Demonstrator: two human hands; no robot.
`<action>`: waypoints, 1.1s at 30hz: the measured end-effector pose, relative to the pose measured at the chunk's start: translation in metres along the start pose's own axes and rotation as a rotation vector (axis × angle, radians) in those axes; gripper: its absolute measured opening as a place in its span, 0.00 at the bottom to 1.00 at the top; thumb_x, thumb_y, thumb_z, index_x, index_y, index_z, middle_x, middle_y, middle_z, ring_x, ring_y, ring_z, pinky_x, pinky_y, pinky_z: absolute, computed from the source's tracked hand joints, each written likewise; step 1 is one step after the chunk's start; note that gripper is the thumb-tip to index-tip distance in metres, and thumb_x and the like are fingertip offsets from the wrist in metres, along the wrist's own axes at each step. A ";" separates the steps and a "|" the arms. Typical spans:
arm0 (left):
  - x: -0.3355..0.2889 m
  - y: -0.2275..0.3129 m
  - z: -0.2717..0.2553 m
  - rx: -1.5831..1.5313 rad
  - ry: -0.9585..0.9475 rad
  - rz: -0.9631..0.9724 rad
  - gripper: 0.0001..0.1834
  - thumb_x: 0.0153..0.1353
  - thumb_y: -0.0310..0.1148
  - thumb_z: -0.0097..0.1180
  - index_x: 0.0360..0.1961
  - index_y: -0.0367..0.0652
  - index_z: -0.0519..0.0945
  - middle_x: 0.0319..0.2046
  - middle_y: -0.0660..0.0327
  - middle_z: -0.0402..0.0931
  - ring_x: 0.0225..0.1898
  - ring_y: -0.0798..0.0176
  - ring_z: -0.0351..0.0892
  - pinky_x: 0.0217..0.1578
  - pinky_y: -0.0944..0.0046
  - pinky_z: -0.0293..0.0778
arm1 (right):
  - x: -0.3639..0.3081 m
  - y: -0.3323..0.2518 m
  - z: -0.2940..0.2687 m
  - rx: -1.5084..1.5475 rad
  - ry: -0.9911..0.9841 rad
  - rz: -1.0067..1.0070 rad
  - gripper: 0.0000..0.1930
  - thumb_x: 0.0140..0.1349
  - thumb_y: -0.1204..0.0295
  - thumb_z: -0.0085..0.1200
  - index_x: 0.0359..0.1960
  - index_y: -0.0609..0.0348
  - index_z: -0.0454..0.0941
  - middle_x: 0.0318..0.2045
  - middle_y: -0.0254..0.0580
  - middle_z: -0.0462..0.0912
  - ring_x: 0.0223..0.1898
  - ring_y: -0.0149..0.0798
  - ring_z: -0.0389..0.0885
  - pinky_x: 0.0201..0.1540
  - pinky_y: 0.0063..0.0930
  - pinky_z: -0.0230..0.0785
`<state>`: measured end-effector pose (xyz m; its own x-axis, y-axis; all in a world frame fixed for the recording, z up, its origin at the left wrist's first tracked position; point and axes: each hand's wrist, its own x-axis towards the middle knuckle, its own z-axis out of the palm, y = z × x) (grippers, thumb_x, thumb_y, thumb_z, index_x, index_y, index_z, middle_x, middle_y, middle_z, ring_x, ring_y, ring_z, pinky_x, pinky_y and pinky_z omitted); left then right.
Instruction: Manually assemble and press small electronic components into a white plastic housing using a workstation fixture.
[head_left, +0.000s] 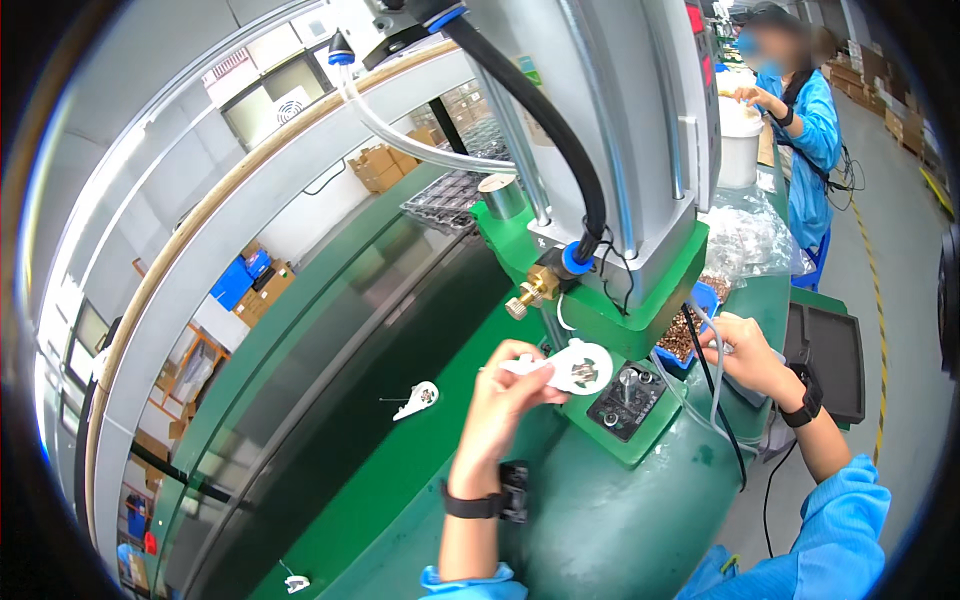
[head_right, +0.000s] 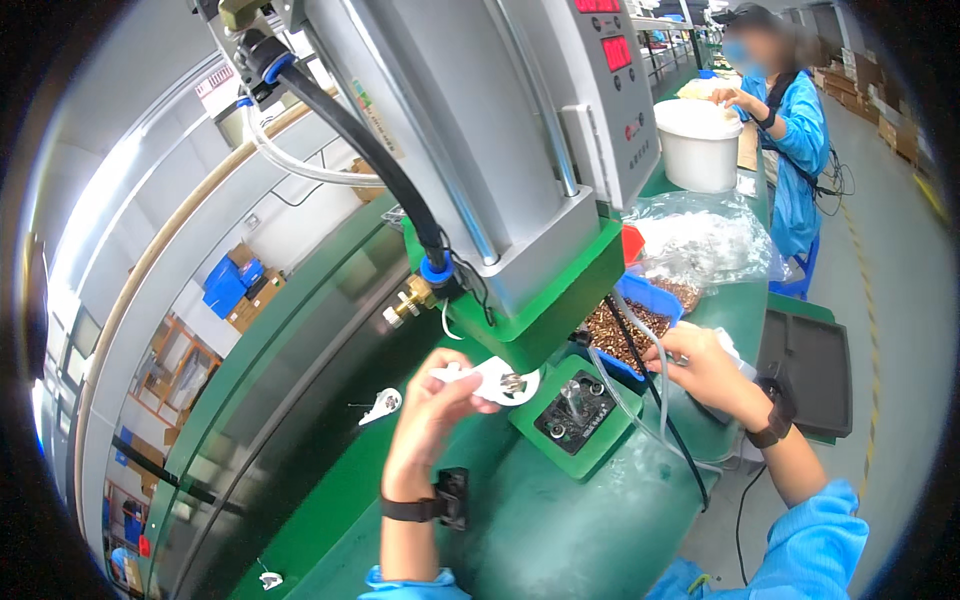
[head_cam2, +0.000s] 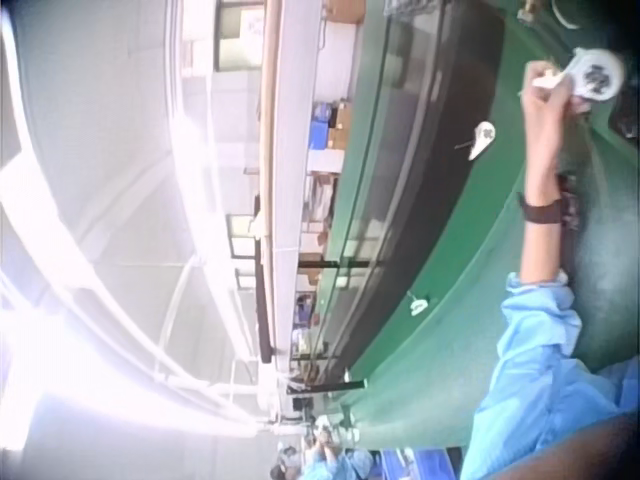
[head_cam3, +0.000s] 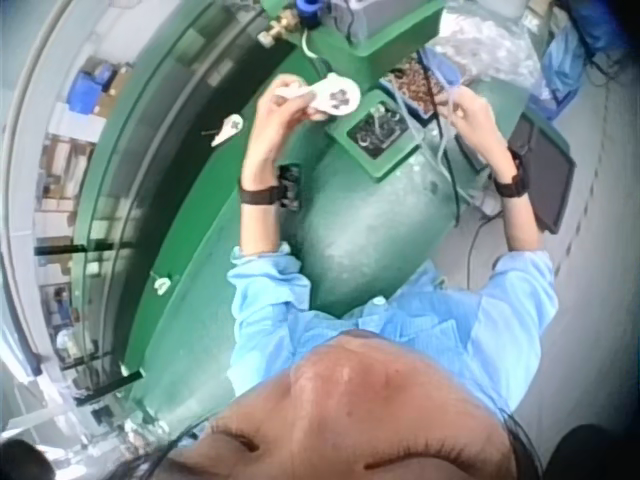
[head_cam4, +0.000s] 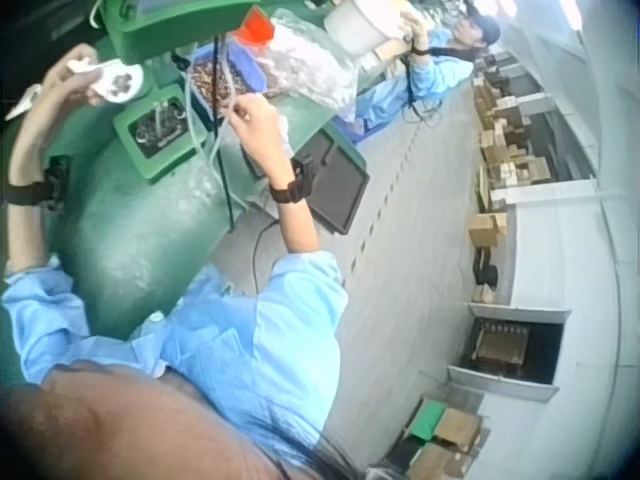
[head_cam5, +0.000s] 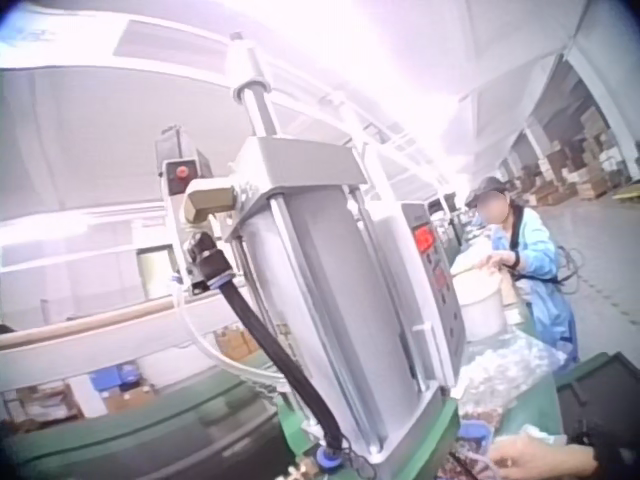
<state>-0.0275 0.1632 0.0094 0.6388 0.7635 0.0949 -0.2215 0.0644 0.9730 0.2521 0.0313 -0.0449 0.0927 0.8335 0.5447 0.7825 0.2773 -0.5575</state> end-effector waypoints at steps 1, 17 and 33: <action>0.003 -0.011 0.010 -0.048 0.004 -0.009 0.06 0.57 0.27 0.53 0.31 0.39 0.69 0.24 0.61 0.74 0.24 0.69 0.75 0.31 0.67 0.78 | 0.000 -0.001 -0.002 -0.020 -0.009 -0.019 0.05 0.47 0.75 0.58 0.26 0.60 0.78 0.23 0.39 0.77 0.27 0.39 0.72 0.29 0.29 0.66; 0.009 -0.047 0.032 -0.167 0.041 -0.246 0.06 0.55 0.27 0.54 0.29 0.40 0.69 0.15 0.69 0.63 0.15 0.75 0.62 0.20 0.72 0.66 | -0.020 0.008 -0.019 -0.082 0.022 0.097 0.05 0.46 0.77 0.60 0.26 0.60 0.78 0.24 0.37 0.79 0.25 0.36 0.72 0.27 0.27 0.64; 0.008 -0.042 0.028 0.292 0.093 -0.132 0.10 0.54 0.30 0.56 0.38 0.40 0.78 0.13 0.73 0.65 0.11 0.81 0.57 0.11 0.77 0.48 | -0.027 0.023 -0.006 0.063 0.198 0.239 0.06 0.47 0.77 0.59 0.29 0.60 0.80 0.19 0.37 0.71 0.20 0.28 0.64 0.24 0.22 0.57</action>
<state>0.0070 0.1484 -0.0248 0.5750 0.8170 -0.0422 0.0873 -0.0101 0.9961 0.2715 0.0127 -0.0685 0.3922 0.7714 0.5011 0.6847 0.1189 -0.7191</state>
